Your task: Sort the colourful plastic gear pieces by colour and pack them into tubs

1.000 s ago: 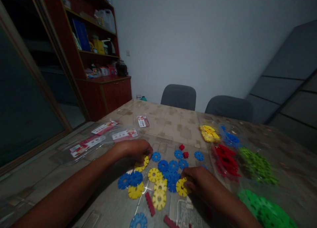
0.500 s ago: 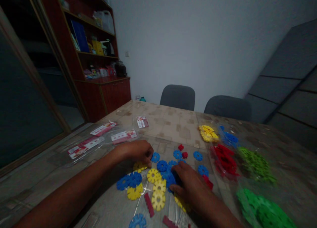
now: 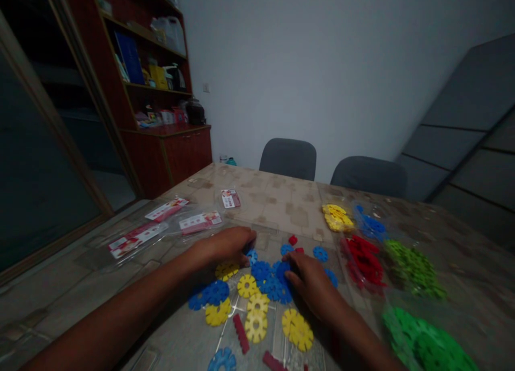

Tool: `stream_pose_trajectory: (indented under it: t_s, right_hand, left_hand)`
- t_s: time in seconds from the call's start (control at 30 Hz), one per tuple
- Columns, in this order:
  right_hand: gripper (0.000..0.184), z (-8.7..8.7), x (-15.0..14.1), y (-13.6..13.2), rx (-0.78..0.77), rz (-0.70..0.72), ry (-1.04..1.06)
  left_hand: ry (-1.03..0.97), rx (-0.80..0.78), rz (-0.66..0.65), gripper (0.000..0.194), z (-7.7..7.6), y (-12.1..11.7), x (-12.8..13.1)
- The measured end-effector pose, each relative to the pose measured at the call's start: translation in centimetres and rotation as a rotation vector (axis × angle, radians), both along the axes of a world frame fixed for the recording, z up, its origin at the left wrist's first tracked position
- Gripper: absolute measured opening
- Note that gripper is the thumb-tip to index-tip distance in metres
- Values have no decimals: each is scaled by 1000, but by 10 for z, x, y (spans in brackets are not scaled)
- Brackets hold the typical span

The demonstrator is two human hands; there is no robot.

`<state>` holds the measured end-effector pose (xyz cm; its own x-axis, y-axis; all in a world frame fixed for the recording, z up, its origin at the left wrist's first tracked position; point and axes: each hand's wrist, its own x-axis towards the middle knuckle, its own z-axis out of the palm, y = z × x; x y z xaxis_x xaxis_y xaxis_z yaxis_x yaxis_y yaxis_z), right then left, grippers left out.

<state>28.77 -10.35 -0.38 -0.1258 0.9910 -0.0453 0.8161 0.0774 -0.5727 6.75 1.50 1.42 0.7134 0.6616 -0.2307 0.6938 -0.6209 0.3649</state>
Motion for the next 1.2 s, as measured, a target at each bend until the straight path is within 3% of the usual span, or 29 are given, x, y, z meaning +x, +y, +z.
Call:
stream_pose_trajectory:
  t_s: [0.2, 0.37, 0.53, 0.73, 0.87, 1.03, 1.2]
  right_hand:
    - [38, -5, -11, -3, -28, -21, -64]
    - [27, -9, -8, -2, -7, -39, -48]
    - [21, -5, 1, 2, 0, -50, 33]
    - [16, 9, 9, -3, -101, 64, 141]
    - [31, 0, 4, -11, -160, 87, 113]
    - [40, -11, -5, -14, -181, 40, 60]
    - [33, -12, -4, -14, -175, 24, 89]
  left_hand:
    - [-147, -160, -71, 18, 11, -2, -2]
    - [-167, -306, -168, 39, 4, -7, 4]
    - [-134, -312, -165, 38, -6, -11, 9]
    - [-146, -338, -168, 30, -3, -10, 7]
    - [-155, -359, -156, 23, -3, -7, 5]
    - [-161, -353, -144, 41, -7, -5, 6]
    - [-187, -384, -176, 42, -6, -6, 6]
